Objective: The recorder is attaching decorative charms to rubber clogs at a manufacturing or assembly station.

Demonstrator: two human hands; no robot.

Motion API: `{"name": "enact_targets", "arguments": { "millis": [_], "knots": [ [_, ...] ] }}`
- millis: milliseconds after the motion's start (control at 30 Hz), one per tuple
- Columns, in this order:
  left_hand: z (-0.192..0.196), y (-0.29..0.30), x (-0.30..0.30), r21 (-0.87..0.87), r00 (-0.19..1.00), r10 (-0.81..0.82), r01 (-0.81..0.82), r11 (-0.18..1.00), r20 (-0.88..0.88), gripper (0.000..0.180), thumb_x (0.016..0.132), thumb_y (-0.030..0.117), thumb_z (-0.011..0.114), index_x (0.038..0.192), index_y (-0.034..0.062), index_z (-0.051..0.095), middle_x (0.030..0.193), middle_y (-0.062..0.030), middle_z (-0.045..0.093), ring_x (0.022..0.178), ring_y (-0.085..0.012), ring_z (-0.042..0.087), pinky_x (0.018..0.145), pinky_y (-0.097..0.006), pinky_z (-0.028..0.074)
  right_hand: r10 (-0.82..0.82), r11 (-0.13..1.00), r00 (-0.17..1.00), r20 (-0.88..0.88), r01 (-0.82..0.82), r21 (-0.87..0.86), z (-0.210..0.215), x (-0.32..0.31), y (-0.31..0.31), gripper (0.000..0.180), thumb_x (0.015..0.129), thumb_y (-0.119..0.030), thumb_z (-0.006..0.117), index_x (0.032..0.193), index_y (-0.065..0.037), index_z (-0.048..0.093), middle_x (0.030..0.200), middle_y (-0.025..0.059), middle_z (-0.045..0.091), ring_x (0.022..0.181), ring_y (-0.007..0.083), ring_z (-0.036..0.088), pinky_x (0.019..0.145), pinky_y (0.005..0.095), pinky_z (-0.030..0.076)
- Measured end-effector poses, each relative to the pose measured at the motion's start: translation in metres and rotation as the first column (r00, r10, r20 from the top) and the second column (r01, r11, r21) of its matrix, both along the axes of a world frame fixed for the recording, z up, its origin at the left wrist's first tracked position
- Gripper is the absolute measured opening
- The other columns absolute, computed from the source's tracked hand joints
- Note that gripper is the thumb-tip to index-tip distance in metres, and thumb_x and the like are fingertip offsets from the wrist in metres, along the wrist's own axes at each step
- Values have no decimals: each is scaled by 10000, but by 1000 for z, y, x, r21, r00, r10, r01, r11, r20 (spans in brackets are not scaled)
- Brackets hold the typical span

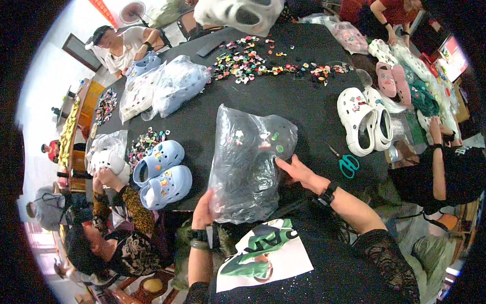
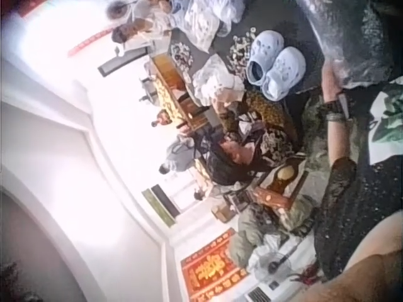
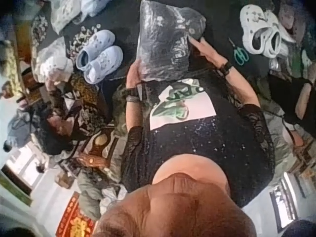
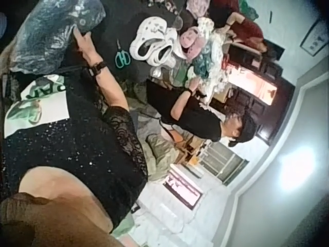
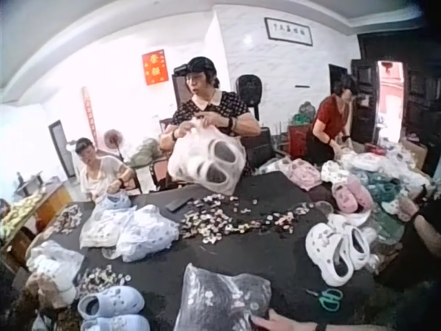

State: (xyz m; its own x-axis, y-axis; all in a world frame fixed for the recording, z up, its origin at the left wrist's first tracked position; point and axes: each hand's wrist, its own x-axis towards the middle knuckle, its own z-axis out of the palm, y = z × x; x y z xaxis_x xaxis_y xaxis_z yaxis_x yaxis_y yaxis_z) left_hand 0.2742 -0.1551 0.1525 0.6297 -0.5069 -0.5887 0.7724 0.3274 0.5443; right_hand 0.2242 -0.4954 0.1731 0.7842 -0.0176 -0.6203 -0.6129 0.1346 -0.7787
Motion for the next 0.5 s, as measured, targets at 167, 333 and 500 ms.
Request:
{"name": "enact_targets", "arguments": {
  "millis": [167, 333, 500],
  "knots": [
    [44, -35, -2, 286, 923, -339, 281, 916, 179, 296, 903, 222, 549, 1138, 44, 565, 862, 54, 578, 707, -48, 524, 602, -199, 422, -143, 948, 969, 204, 75, 308, 32, 57, -25, 429, 905, -412, 492, 1208, -108, 492, 1164, 59, 547, 998, 189, 548, 784, 396, 455],
    [47, -96, -1, 348, 492, -765, 691, 633, 415, 324, 946, 296, 470, 970, 17, 635, 699, 29, 529, 665, -66, 479, 628, -215, 392, -182, 969, 825, 536, 57, 241, 118, 78, -43, 310, 911, -246, 518, 1151, -50, 537, 1078, 58, 582, 985, 184, 573, 745, 308, 496],
    [48, -84, 14, 460, 487, -787, 639, 617, 379, 366, 946, 313, 467, 964, -2, 653, 816, -12, 618, 773, -92, 539, 728, -240, 431, 846, 525, 455, 278, -620, -583, 108, 14, -59, 250, 877, -261, 526, 916, -52, 657, 856, 96, 662, 795, 189, 637, 692, 313, 491]
  ]
}}
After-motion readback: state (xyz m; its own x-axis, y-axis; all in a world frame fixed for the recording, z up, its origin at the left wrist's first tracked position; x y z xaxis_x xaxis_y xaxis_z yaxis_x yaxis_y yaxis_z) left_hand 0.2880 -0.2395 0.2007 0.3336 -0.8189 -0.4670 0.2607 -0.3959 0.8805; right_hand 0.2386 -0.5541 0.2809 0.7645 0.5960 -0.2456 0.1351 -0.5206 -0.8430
